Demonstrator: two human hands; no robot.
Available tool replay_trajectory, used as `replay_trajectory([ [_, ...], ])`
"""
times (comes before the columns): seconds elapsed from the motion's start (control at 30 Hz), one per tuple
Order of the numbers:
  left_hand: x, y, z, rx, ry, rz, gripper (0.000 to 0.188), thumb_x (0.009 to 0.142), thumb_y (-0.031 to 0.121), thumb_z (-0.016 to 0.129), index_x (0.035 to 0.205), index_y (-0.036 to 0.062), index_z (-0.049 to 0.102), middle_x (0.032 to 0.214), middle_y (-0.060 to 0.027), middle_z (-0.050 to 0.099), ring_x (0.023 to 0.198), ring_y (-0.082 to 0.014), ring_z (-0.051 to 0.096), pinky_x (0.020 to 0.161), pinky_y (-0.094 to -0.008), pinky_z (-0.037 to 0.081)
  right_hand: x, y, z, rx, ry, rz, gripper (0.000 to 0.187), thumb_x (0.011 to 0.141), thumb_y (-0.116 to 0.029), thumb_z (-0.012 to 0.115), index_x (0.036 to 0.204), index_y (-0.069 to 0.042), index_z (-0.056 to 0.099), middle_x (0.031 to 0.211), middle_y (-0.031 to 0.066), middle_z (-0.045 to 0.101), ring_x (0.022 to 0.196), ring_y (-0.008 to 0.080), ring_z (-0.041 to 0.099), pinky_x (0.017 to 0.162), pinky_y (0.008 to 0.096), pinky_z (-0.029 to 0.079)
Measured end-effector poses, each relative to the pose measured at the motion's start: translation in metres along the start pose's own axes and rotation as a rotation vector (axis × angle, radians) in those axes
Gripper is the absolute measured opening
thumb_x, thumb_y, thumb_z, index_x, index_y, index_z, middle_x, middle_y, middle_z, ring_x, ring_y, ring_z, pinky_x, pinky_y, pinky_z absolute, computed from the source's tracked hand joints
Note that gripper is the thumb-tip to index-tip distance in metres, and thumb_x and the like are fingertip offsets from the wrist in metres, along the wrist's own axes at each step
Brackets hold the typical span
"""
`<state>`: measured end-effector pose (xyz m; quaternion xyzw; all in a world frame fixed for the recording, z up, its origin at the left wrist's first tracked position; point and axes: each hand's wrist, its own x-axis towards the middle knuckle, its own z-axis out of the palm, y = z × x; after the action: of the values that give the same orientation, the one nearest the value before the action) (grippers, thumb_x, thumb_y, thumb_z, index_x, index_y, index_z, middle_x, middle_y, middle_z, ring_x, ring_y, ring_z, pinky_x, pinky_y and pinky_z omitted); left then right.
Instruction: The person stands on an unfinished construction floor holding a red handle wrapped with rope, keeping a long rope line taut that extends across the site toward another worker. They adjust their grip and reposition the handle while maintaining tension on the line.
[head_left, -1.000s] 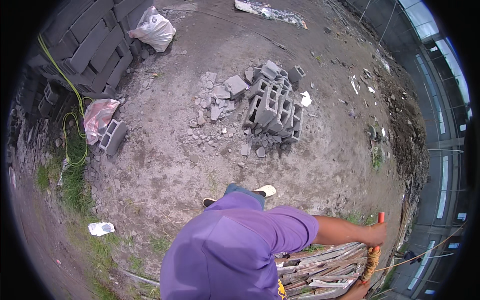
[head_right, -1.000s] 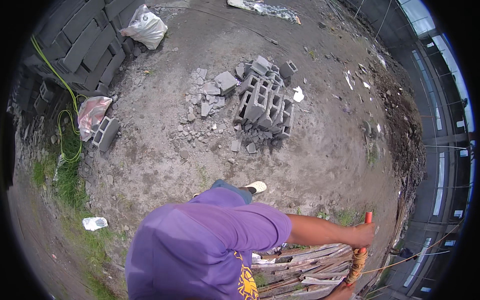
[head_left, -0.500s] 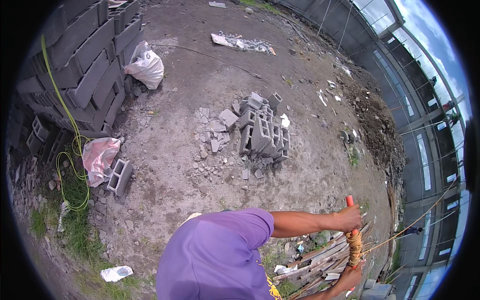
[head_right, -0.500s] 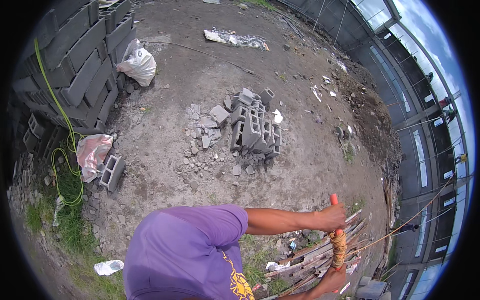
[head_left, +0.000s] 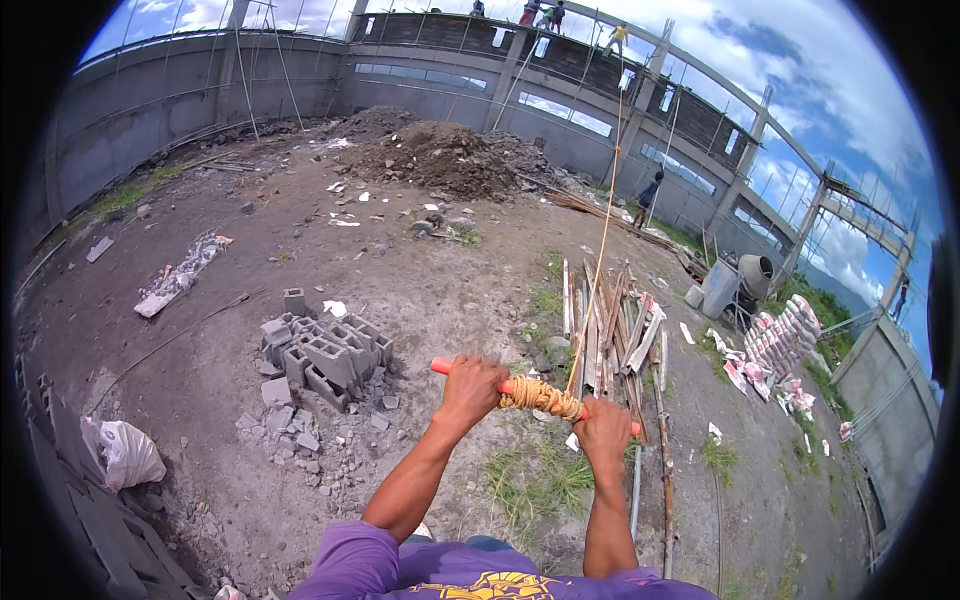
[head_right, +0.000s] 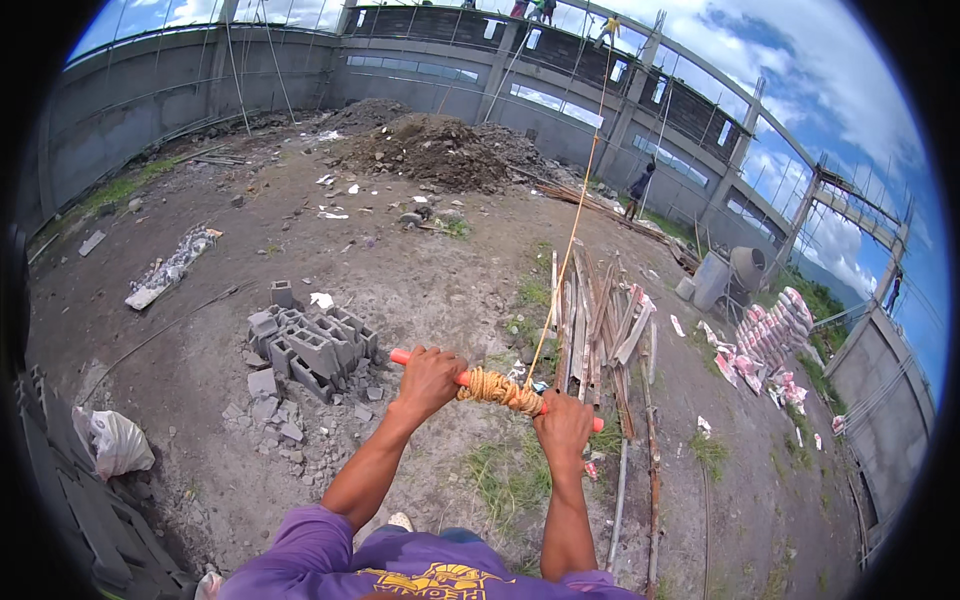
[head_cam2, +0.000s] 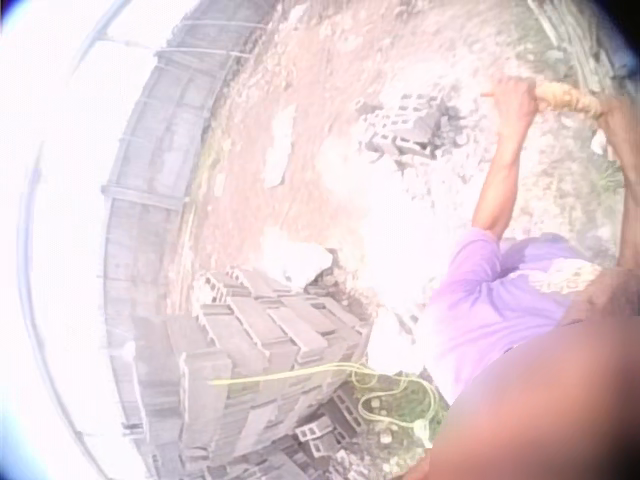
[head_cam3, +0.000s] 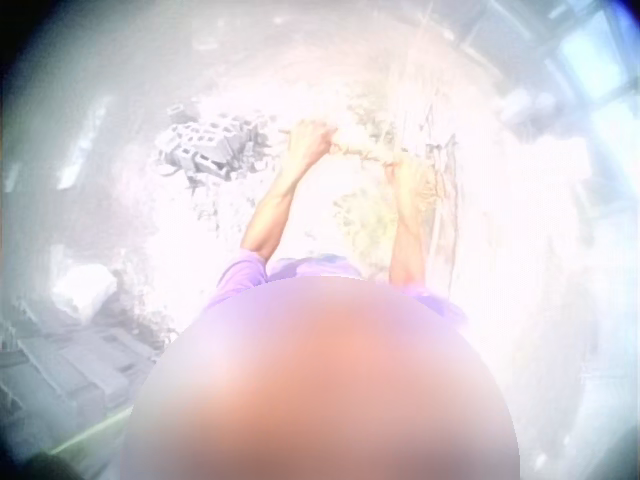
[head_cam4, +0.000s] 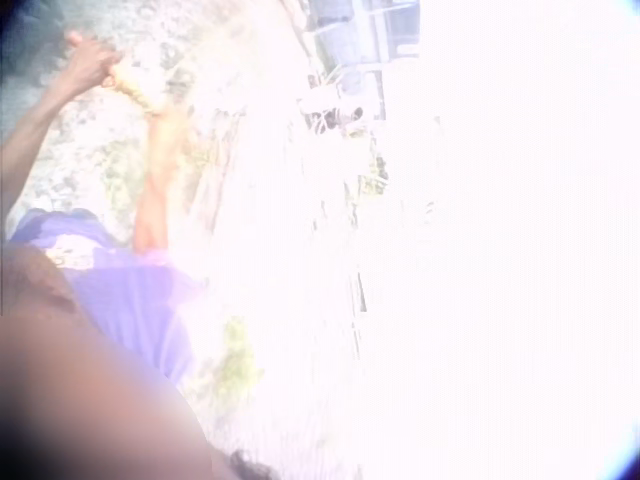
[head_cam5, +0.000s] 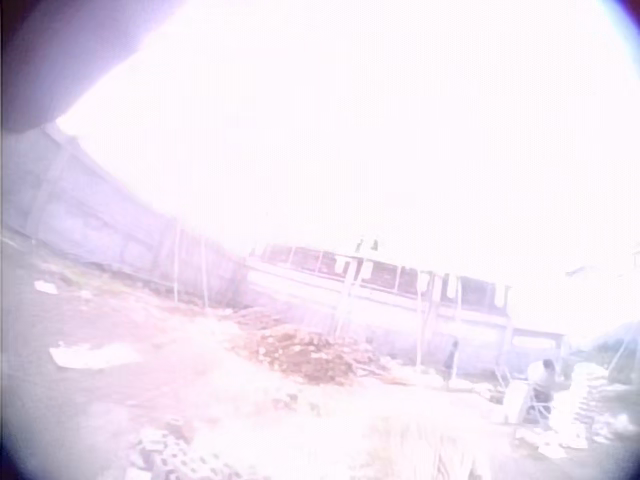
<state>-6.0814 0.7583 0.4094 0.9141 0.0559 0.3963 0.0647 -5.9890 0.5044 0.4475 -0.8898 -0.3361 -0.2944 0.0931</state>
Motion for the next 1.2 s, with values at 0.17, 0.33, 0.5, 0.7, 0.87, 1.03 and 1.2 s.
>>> replay_trajectory([
  [0.17, -0.052, 0.077, -0.026, -0.016, -0.008, -0.005, 0.003, 0.082, 0.015, 0.069, 0.081, 0.0176, 0.066, 0.080, -0.0029, 0.068, 0.083, -0.0266, 0.067, 0.076, -0.0445, 0.044, -0.090, 0.024, -0.053, -0.013, 0.029, 0.024, 0.011, 0.082, -0.016, 0.072, 0.078, -0.011, 0.063, 0.077, 0.0124, 0.069, 0.074, 0.0373, 0.067, 0.069, 0.0506, 0.043],
  [0.33, -0.099, 0.135, -0.078, 0.031, -0.002, 0.059, 0.004, 0.085, 0.015, 0.067, 0.081, 0.0161, 0.066, 0.080, -0.0041, 0.068, 0.080, -0.0274, 0.066, 0.075, -0.0448, 0.044, -0.167, 0.030, -0.101, 0.041, 0.050, 0.061, 0.010, 0.080, -0.012, 0.071, 0.078, -0.011, 0.061, 0.075, 0.0107, 0.067, 0.074, 0.0358, 0.066, 0.070, 0.0510, 0.043],
  [0.5, -0.163, 0.184, -0.140, 0.028, -0.064, 0.000, 0.007, 0.084, 0.014, 0.067, 0.078, 0.0152, 0.064, 0.078, -0.0035, 0.066, 0.080, -0.0265, 0.065, 0.074, -0.0443, 0.043, -0.226, 0.019, -0.153, 0.095, -0.014, 0.025, 0.010, 0.077, -0.010, 0.071, 0.079, -0.011, 0.061, 0.075, 0.0089, 0.066, 0.076, 0.0338, 0.066, 0.071, 0.0487, 0.043],
  [0.7, -0.201, 0.235, -0.196, 0.046, -0.041, 0.013, 0.007, 0.081, 0.013, 0.070, 0.078, 0.0149, 0.064, 0.077, -0.0033, 0.064, 0.080, -0.0267, 0.064, 0.074, -0.0438, 0.042, -0.286, 0.016, -0.220, 0.098, 0.018, 0.038, 0.011, 0.076, -0.007, 0.069, 0.078, -0.012, 0.060, 0.075, 0.0071, 0.064, 0.076, 0.0308, 0.065, 0.070, 0.0470, 0.042],
  [0.87, -0.247, 0.247, -0.242, 0.068, -0.049, -0.035, 0.006, 0.080, 0.012, 0.070, 0.080, 0.0152, 0.064, 0.077, -0.0029, 0.063, 0.080, -0.0262, 0.063, 0.074, -0.0434, 0.042, -0.322, -0.013, -0.245, 0.156, 0.079, 0.014, 0.013, 0.074, -0.005, 0.069, 0.078, -0.012, 0.059, 0.075, 0.0064, 0.063, 0.077, 0.0301, 0.064, 0.070, 0.0464, 0.041],
  [1.03, -0.305, 0.262, -0.280, 0.085, -0.008, -0.038, 0.008, 0.080, 0.012, 0.070, 0.078, 0.0145, 0.063, 0.076, -0.0032, 0.061, 0.078, -0.0273, 0.060, 0.073, -0.0429, 0.041, -0.379, -0.041, -0.272, 0.179, 0.087, 0.008, 0.014, 0.073, -0.003, 0.067, 0.078, -0.013, 0.059, 0.072, 0.0068, 0.060, 0.075, 0.0304, 0.062, 0.070, 0.0460, 0.039],
  [1.2, -0.372, 0.289, -0.327, 0.068, -0.042, -0.044, 0.009, 0.079, 0.010, 0.070, 0.078, 0.0144, 0.062, 0.075, -0.0035, 0.060, 0.078, -0.0272, 0.060, 0.073, -0.0430, 0.041, -0.450, -0.072, -0.318, 0.185, 0.036, 0.024, 0.013, 0.073, -0.004, 0.067, 0.077, -0.013, 0.059, 0.072, 0.0066, 0.060, 0.076, 0.0302, 0.063, 0.071, 0.0456, 0.039],
])
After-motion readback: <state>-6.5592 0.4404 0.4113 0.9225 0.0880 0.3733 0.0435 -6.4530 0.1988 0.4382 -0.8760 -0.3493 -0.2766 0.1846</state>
